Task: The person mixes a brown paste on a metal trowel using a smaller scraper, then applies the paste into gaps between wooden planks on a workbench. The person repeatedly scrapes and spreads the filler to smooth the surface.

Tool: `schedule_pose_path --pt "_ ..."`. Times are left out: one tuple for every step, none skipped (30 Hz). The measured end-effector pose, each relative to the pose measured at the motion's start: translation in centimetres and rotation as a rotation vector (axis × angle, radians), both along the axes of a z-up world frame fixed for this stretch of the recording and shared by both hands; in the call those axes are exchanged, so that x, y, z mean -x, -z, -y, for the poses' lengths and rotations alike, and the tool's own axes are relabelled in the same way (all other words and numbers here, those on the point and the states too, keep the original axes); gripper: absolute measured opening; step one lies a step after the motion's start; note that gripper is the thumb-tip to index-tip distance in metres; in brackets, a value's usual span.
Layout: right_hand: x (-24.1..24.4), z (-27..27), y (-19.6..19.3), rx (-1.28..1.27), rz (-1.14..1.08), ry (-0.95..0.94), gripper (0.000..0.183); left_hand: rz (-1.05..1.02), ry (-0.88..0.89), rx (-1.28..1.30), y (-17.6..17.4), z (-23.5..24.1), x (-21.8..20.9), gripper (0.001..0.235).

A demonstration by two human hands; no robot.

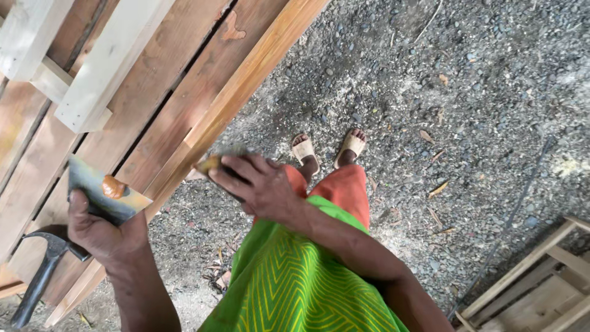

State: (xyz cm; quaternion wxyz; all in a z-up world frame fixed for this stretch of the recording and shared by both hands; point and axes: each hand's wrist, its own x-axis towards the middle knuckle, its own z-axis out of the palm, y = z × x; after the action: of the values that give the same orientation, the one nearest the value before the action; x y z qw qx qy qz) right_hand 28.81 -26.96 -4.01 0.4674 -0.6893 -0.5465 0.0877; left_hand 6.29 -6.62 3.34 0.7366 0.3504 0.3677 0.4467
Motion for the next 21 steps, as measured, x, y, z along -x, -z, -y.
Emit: schedule_pose_path --pt "1.1 1.7 -0.3 0.031 -0.038 -0.069 0.083 0.000 0.009 -0.017 -0.4 0.0 1.1 0.027" --pt "0.9 2.6 -0.2 -0.051 -0.163 -0.022 0.075 0.016 0.022 -0.035 -0.1 -0.1 0.9 0.025" --pt "0.7 3.7 -0.1 -0.137 -0.287 0.023 0.067 -0.014 -0.043 -0.021 0.0 -0.4 0.8 0.027" --pt "1.0 4.7 0.0 -0.237 -0.391 0.092 0.059 -0.148 -0.006 -0.126 0.2 0.0 1.5 0.028" --pt "1.1 5.8 0.2 -0.199 -0.674 0.155 0.052 -0.283 0.020 -0.231 0.3 0.3 2.3 0.029" --pt "0.9 6.5 0.5 -0.171 -0.979 0.221 0.045 -0.513 0.120 -0.438 0.9 -0.4 1.6 0.029" --pt "0.0 6.9 1.2 -0.152 -1.287 0.277 0.040 -0.733 0.180 -0.659 1.4 -1.0 0.8 0.029" --pt "-0.9 7.7 1.6 -0.278 -1.388 0.302 0.039 -0.869 0.175 -0.788 1.5 -0.3 0.8 0.029" --pt "-2.0 8.5 2.2 -0.406 -1.486 0.327 0.038 -0.885 0.192 -0.821 1.7 0.5 0.6 0.029" --pt "-3.5 8.9 3.1 -0.540 -1.578 0.344 0.037 -0.750 0.205 -0.659 2.2 0.4 -0.1 0.029" --pt "-5.0 9.7 3.7 -0.602 -1.558 0.371 0.034 -0.580 0.212 -0.476 2.4 0.5 -1.1 0.029" --pt "-6.4 10.7 4.0 -0.678 -1.540 0.395 0.032 -0.438 0.232 -0.324 2.1 0.8 -2.1 0.029" --pt "-8.1 11.4 4.4 -0.753 -1.521 0.418 0.029 -0.371 0.259 -0.260 1.8 1.1 -3.3 0.029" --pt "-9.5 12.0 5.0 -0.748 -1.427 0.438 0.029 -0.336 0.269 -0.208 2.2 1.6 -4.2 0.029" --pt "-11.1 12.3 5.7 -0.743 -1.334 0.456 0.029 -0.304 0.267 -0.170 3.1 2.4 -5.3 0.029" --pt "-12.8 12.8 6.2 -0.734 -1.247 0.463 0.029 -0.277 0.265 -0.125 3.6 3.8 -6.5 0.029" --pt "-14.5 13.3 6.5 -0.610 -0.969 0.496 0.028 -0.167 0.256 0.007 3.9 5.1 -7.9 0.028" --pt "-16.8 13.0 7.1 -0.499 -0.685 0.503 0.028 -0.143 0.246 0.066 4.4 6.4 -9.5 0.031" --pt "-19.3 12.5 7.6 -0.391 -0.400 0.501 0.029 -0.119 0.234 0.126 4.9 7.8 -11.2 0.034" --pt "-21.6 12.1 8.1 -0.324 -0.227 0.471 0.033 -0.203 0.236 0.132 5.2 9.1 -13.0 0.040" --pt "-24.3 11.7 8.7 -0.260 -0.054 0.440 0.038 -0.219 0.208 0.208 6.0 10.7 -15.0 0.039"
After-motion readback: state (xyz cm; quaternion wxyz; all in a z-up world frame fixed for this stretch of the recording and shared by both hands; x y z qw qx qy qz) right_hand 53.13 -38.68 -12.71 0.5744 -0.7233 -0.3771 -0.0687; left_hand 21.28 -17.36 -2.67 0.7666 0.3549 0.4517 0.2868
